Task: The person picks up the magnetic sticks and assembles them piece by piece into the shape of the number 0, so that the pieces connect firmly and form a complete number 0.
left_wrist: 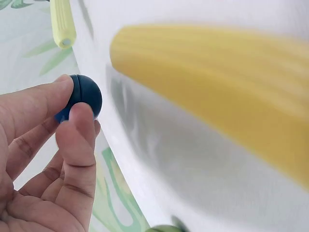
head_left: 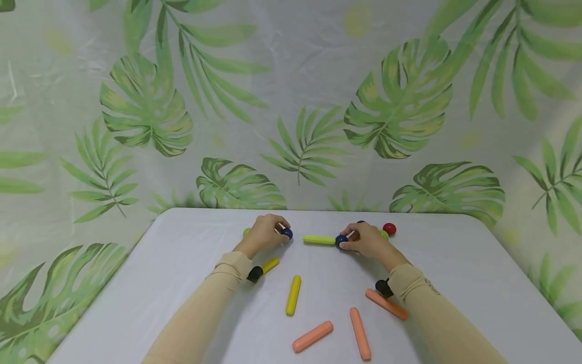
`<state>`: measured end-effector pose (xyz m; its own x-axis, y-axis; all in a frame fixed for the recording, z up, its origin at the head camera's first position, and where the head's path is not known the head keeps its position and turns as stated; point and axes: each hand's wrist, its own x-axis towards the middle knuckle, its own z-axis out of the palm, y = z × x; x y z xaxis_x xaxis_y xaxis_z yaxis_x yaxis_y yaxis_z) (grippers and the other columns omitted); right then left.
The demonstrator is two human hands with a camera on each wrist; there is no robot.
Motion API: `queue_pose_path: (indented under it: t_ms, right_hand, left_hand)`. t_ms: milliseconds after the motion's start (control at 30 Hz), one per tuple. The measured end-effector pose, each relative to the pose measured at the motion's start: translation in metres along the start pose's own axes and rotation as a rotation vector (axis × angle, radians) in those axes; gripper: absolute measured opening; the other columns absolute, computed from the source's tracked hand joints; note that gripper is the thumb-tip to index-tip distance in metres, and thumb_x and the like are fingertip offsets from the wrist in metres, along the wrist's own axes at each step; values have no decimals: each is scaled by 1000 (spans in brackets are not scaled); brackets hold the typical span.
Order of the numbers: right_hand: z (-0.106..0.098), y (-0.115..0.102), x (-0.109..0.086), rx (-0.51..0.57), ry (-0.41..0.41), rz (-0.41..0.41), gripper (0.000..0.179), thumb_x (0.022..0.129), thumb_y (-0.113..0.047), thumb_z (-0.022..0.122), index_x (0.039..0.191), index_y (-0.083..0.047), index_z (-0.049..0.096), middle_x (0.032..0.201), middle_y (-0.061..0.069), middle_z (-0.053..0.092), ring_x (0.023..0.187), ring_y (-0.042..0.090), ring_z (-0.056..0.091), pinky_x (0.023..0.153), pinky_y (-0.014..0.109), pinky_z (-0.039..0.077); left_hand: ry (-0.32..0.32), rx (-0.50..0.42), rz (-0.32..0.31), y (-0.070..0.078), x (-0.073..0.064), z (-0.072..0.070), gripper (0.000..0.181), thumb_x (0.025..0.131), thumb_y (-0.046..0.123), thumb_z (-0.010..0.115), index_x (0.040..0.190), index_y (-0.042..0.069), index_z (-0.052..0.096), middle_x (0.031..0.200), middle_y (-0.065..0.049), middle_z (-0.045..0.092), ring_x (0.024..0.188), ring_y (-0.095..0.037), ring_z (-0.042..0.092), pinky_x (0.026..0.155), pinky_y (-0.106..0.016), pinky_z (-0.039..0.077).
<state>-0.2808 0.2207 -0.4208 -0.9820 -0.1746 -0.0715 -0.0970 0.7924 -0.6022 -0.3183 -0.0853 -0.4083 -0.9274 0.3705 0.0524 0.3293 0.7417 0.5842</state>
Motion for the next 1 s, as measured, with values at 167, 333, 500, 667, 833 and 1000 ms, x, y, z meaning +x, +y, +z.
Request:
queue_pose_path:
  t_ms: [167, 333, 500, 667, 833, 1000]
  right_hand:
    - [-1, 2, -1, -4, 0, -10, 31, 99, -25, 81, 123, -6, 74, 106, 13, 73, 85, 20, 63, 71, 29, 52]
    - [0, 3, 0, -8, 3, -15, 31, 99, -25, 81, 123, -7, 74, 106, 13, 74, 85, 20, 63, 70, 29, 52]
    - [1, 3, 2, -12, 7, -16, 30, 98, -25, 81, 122, -7, 74, 105, 12, 73, 85, 20, 64, 70, 29, 52]
    - [1, 3, 3, -23, 13, -16, 30, 98, -25, 81, 121, -7, 74, 102, 11, 73, 84, 20, 63, 69, 28, 51]
    - [1, 2, 3, -32, 16, 0, 30, 98, -25, 81, 121, -8, 75, 103, 10, 73, 85, 20, 63, 69, 27, 50]
    - [1, 1, 1, -27, 15, -12, 30, 98, -25, 81, 121, -7, 75, 104, 12, 74, 86, 21, 64, 70, 28, 51]
  left_hand:
    - [-25, -32, -14, 3, -1, 3, 28, 93, 13, 86, 120, 11, 79, 110, -11, 79, 96, -22, 72, 84, -35, 60]
    - [-39, -42, -1, 5, -1, 6, 26, 93, 12, 86, 117, 12, 78, 109, -10, 79, 94, -20, 72, 83, -34, 60]
    - [-53, -51, 2, 5, -2, 10, 24, 93, 12, 85, 116, 12, 77, 109, -10, 78, 94, -20, 72, 83, -33, 60]
    - [-72, -66, -1, 6, -1, 12, 25, 94, 13, 84, 118, 12, 77, 110, -10, 78, 95, -19, 71, 83, -32, 60]
    - [-80, -74, 5, 7, -1, 14, 26, 94, 13, 84, 119, 12, 76, 110, -10, 78, 93, -19, 71, 82, -33, 60]
    - [-86, -88, -5, 8, 0, 17, 25, 94, 13, 84, 118, 12, 76, 109, -10, 77, 91, -18, 70, 80, -31, 59]
